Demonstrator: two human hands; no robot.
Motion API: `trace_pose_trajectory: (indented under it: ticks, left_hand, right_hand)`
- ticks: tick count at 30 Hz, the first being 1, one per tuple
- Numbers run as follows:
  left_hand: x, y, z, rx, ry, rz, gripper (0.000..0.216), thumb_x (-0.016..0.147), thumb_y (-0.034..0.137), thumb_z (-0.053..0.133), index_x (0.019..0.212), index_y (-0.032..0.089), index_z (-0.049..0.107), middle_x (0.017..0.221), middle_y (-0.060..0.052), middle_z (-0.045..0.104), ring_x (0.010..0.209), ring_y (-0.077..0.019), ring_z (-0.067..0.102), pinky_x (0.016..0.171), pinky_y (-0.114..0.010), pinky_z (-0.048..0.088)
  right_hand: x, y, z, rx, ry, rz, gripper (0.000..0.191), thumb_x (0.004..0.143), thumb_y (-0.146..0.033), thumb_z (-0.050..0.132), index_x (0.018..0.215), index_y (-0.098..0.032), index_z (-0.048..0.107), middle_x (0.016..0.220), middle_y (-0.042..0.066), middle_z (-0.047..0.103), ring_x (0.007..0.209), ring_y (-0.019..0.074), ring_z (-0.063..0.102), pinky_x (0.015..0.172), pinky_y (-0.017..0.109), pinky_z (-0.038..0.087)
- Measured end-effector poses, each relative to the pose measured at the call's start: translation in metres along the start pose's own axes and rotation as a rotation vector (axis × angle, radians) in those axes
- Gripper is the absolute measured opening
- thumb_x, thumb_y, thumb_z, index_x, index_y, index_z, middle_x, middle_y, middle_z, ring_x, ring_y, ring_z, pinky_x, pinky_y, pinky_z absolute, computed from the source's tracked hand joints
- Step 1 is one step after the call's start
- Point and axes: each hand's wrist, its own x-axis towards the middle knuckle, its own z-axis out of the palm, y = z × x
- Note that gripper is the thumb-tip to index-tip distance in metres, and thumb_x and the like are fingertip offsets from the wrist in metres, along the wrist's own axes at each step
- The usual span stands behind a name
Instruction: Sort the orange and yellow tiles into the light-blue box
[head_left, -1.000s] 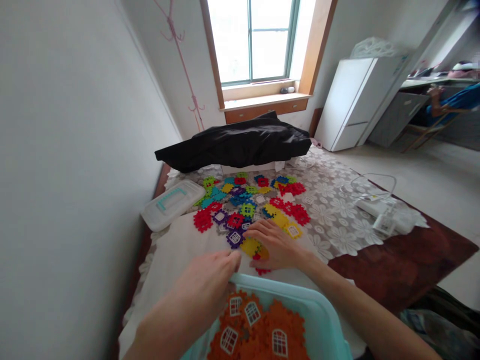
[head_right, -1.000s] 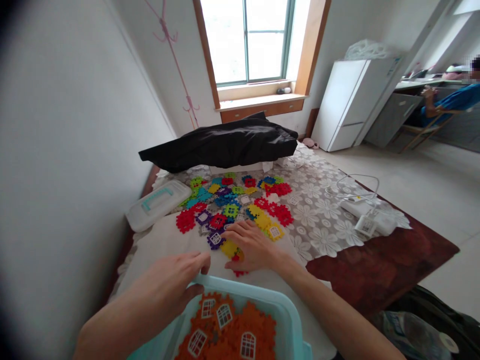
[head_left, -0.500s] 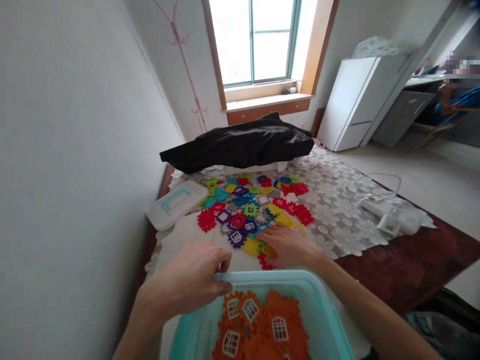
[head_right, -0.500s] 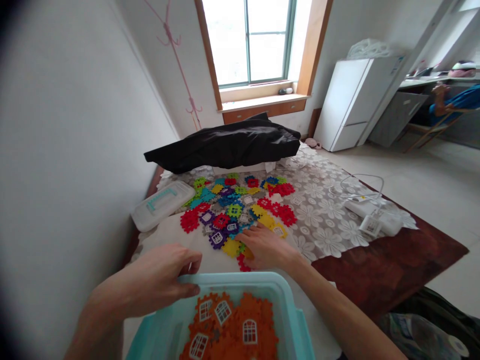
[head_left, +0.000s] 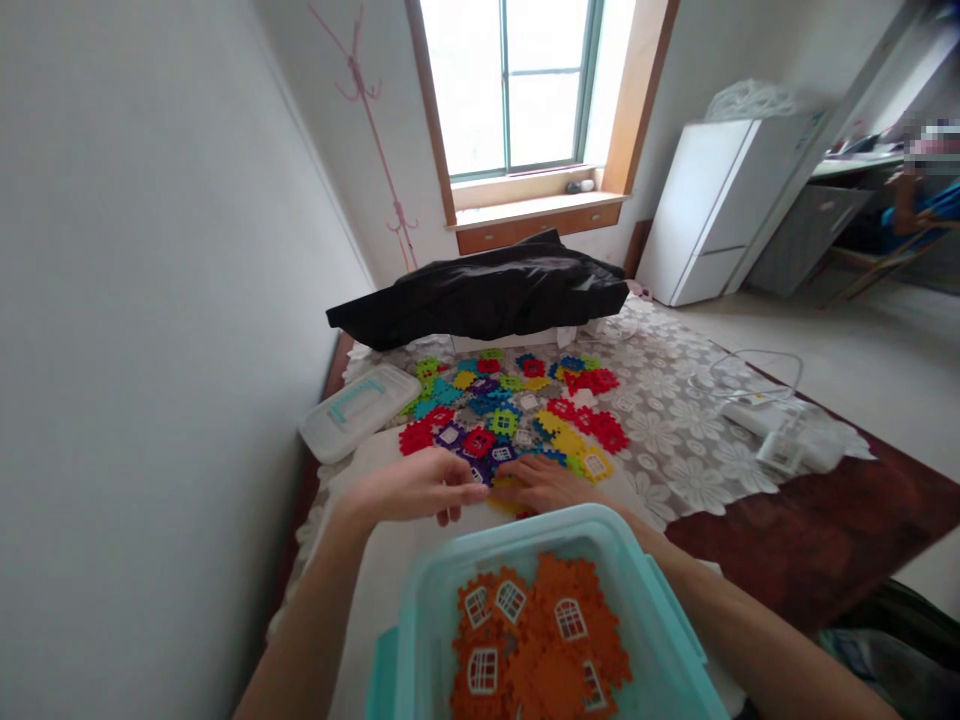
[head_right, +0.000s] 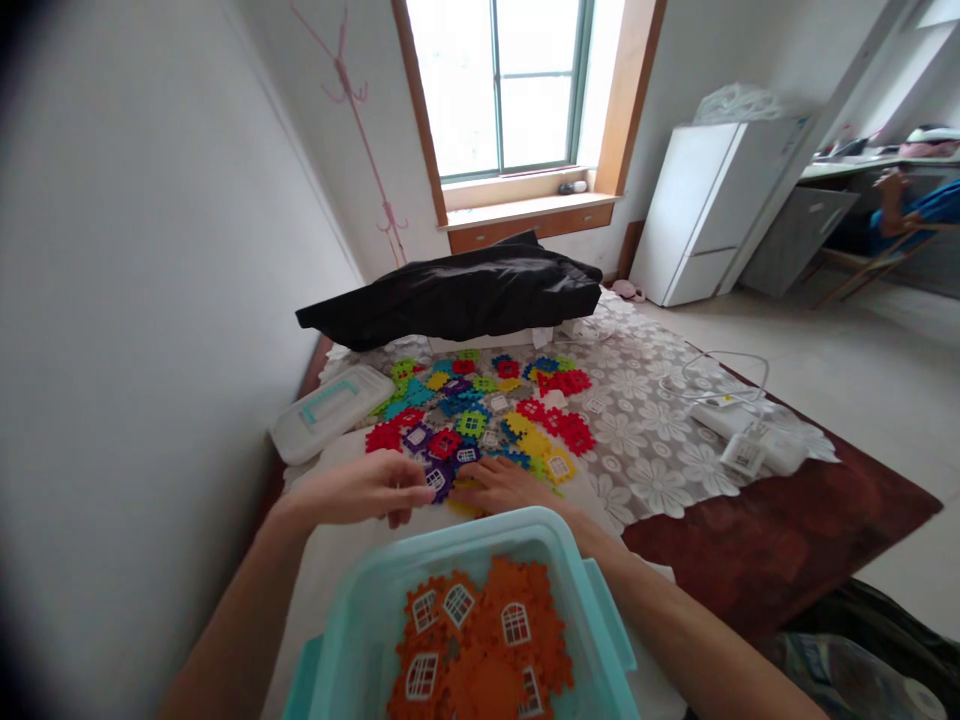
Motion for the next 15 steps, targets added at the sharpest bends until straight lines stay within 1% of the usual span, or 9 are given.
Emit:
trace_pose_trajectory:
  ticks: [3,4,6,8,11,13,15]
  left_hand:
    - [0.044,-0.033,0.011,-0.189,0.004,0.068,0.055,0.082,0.074,0.064,0.080,0.018,0.067,0.068,-0.003,0.067,0.060,-0.0168,0.060,0.055,-0.026,0.045]
    - [0.057,-0.041,0.016,-0.234,0.041,0.096,0.056,0.081,0.074,0.066,0.079,0.019,0.066,0.065,-0.002,0.064,0.059,-0.0164,0.058,0.054,-0.026,0.045]
    - [0.079,-0.055,0.026,-0.322,0.158,0.108,0.055,0.082,0.074,0.063,0.078,0.019,0.063,0.060,0.000,0.059,0.056,-0.0152,0.054,0.051,-0.026,0.042]
    - [0.094,-0.062,0.032,-0.420,0.306,0.108,0.054,0.086,0.073,0.060,0.077,0.020,0.060,0.059,0.002,0.055,0.053,-0.0135,0.048,0.048,-0.026,0.037]
    - [0.104,-0.067,0.037,-0.488,0.478,0.137,0.052,0.088,0.070,0.059,0.074,0.020,0.055,0.062,0.003,0.053,0.054,-0.0120,0.045,0.048,-0.025,0.035]
    - [0.106,-0.066,0.038,-0.499,0.530,0.153,0.052,0.088,0.070,0.060,0.076,0.019,0.056,0.065,0.002,0.055,0.057,-0.0124,0.049,0.051,-0.024,0.037]
    - [0.106,-0.063,0.040,-0.520,0.557,0.162,0.051,0.087,0.070,0.061,0.080,0.020,0.058,0.069,0.002,0.057,0.060,-0.0135,0.054,0.054,-0.024,0.042]
  right_hand:
    - [0.003,0.002,0.005,-0.028,0.006,-0.040,0.031,0.100,-0.036,0.067,0.129,-0.025,0.071,0.137,0.009,0.063,0.117,0.0251,0.059,0.101,0.041,0.050]
    - [0.004,0.002,0.006,-0.034,0.012,-0.054,0.025,0.099,-0.034,0.068,0.121,-0.023,0.073,0.134,0.009,0.065,0.113,0.0247,0.060,0.099,0.041,0.051]
    - [0.005,0.003,0.008,-0.040,0.024,-0.086,0.017,0.098,-0.031,0.069,0.110,-0.020,0.075,0.131,0.009,0.067,0.108,0.0246,0.062,0.096,0.041,0.053]
    - [0.006,0.002,0.009,-0.020,0.052,-0.111,0.012,0.099,-0.023,0.065,0.104,-0.020,0.075,0.132,0.010,0.068,0.108,0.0248,0.062,0.096,0.041,0.055]
    - [0.006,0.002,0.011,0.082,0.109,-0.127,0.023,0.102,-0.015,0.051,0.103,-0.021,0.073,0.128,0.010,0.070,0.110,0.0239,0.063,0.098,0.040,0.054]
    - [0.005,0.002,0.012,0.178,0.133,-0.113,0.031,0.104,-0.013,0.042,0.106,-0.021,0.072,0.121,0.010,0.072,0.109,0.0219,0.064,0.098,0.038,0.055]
    - [0.004,0.002,0.011,0.249,0.139,-0.090,0.032,0.105,-0.014,0.039,0.108,-0.020,0.070,0.113,0.009,0.072,0.105,0.0202,0.065,0.094,0.035,0.056]
